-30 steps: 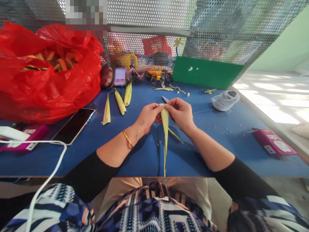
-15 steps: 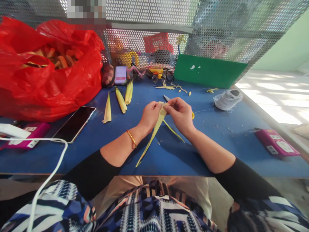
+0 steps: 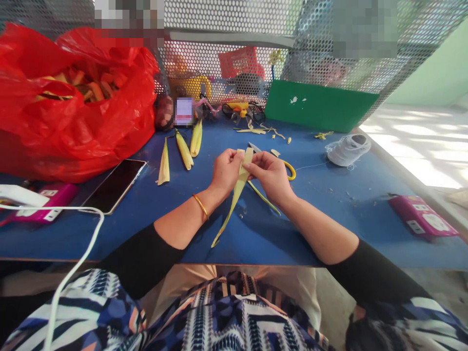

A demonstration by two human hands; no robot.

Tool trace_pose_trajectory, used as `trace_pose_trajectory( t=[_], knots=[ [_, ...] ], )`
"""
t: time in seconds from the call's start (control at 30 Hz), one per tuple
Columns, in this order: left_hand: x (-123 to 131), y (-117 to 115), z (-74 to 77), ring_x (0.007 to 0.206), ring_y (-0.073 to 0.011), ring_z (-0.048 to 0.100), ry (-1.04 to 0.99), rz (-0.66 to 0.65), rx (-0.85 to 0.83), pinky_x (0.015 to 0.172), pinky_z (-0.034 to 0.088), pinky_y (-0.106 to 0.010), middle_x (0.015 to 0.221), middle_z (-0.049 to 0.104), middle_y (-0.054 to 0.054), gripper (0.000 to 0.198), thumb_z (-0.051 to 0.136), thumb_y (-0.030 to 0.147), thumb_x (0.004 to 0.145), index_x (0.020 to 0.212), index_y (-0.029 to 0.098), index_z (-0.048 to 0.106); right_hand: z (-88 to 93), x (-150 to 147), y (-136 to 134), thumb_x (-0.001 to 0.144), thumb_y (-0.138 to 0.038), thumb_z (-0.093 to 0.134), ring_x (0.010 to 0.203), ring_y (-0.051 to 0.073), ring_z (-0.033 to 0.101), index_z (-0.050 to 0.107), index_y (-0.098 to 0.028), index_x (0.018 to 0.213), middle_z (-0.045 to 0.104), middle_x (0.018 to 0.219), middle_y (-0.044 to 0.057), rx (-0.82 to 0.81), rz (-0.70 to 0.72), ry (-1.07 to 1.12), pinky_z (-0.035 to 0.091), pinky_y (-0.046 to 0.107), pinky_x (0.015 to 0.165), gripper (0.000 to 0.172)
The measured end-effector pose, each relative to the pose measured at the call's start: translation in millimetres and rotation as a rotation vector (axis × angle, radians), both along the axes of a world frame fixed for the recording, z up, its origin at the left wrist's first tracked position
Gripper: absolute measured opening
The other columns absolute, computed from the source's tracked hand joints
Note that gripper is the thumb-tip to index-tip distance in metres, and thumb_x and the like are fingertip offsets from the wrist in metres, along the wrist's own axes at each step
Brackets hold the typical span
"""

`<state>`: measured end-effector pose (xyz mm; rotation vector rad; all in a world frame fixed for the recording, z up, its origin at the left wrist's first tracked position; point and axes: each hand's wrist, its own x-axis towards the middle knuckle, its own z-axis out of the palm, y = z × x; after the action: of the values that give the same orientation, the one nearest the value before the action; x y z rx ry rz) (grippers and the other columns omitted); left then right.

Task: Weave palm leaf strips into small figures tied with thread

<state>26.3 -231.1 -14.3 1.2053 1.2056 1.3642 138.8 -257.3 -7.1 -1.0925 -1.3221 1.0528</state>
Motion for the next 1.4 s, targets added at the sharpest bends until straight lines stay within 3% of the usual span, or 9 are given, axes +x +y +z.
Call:
trace_pose_trajectory(
  t=[0.13,0.37,0.57,0.77,0.9,1.2,1.33,1.4],
  knots=[
    [-1.5,3.1,-1.2,0.060,-0.0102,0.047,0.029,0.045,0.015,0.059,0.036,-0.022,0.062,0.055,0.003,0.019,0.057,0.023,0.085,0.067,0.018,0.056,-3.2,-3.0,-1.6,0.063,-0.045,0.081,0.052,0.010,0.052,0.054,-0.020,0.068,0.056,0.059,-0.004,-0.111,0.103,0.012,0.047,0.026,0.051,0.037],
    [-3.1,8.4,-6.5,0.063,-0.0110,0.050,-0.007,0.087,0.007,0.061,0.038,-0.023,0.068,0.058,0.002,0.012,0.057,0.022,0.083,0.072,0.017,0.058,1.4,-4.1,-7.5,0.072,-0.031,0.072,0.055,0.008,0.047,0.054,-0.021,0.069,0.051,0.060,-0.005,0.144,-0.021,-0.074,0.040,0.025,0.053,0.021],
    [-6.9,12.3,-6.8,0.061,-0.0105,0.048,0.049,0.134,0.056,0.059,0.037,-0.022,0.065,0.056,0.002,0.014,0.058,0.022,0.083,0.070,0.018,0.056,-1.6,-6.3,-6.9,0.070,-0.040,0.074,0.055,0.009,0.051,0.054,-0.020,0.071,0.055,0.060,-0.005,-0.024,0.148,-0.075,0.044,0.025,0.053,0.029],
    [-5.9,16.0,-11.6,0.054,-0.0094,0.045,-0.019,0.182,-0.018,0.053,0.037,-0.021,0.059,0.051,0.004,0.020,0.057,0.024,0.085,0.066,0.019,0.053,0.6,-4.8,-12.7,0.078,-0.028,0.066,0.054,0.008,0.044,0.051,-0.021,0.068,0.049,0.059,-0.006,0.282,-0.033,-0.137,0.041,0.025,0.053,0.020],
    [-6.8,19.0,-11.5,0.045,-0.0077,0.040,-0.050,0.207,-0.059,0.046,0.034,-0.020,0.054,0.046,0.006,0.023,0.057,0.021,0.086,0.064,0.020,0.050,3.3,-0.8,-14.8,0.080,-0.027,0.065,0.055,0.009,0.045,0.052,-0.022,0.070,0.050,0.060,-0.006,0.424,-0.058,-0.184,0.041,0.026,0.054,0.018],
    [-15.3,32.5,-8.5,0.032,-0.0071,0.035,-0.085,0.300,-0.240,0.035,0.023,-0.020,0.041,0.037,0.009,0.030,0.052,0.016,0.089,0.061,0.021,0.044,36.6,18.2,-30.6,0.077,-0.037,0.077,0.063,0.014,0.058,0.063,-0.023,0.076,0.061,0.068,-0.001,0.700,-0.033,-0.146,0.048,0.029,0.056,0.019],
    [-20.1,37.9,-9.9,0.031,-0.0066,0.034,-0.089,0.334,-0.228,0.034,0.024,-0.020,0.040,0.036,0.009,0.032,0.053,0.017,0.090,0.060,0.021,0.043,56.6,24.7,-39.6,0.076,-0.031,0.078,0.058,0.014,0.059,0.065,-0.024,0.076,0.059,0.066,-0.002,0.730,0.100,0.015,0.048,0.028,0.050,0.015],
    [-22.3,40.4,-10.8,0.031,-0.0069,0.035,-0.088,0.346,-0.234,0.034,0.025,-0.020,0.040,0.037,0.009,0.033,0.053,0.018,0.090,0.059,0.021,0.043,68.9,30.7,-42.2,0.076,-0.031,0.076,0.047,0.011,0.052,0.063,-0.024,0.075,0.054,0.060,-0.005,0.671,0.220,0.129,0.043,0.025,0.042,0.015]
  ],
)
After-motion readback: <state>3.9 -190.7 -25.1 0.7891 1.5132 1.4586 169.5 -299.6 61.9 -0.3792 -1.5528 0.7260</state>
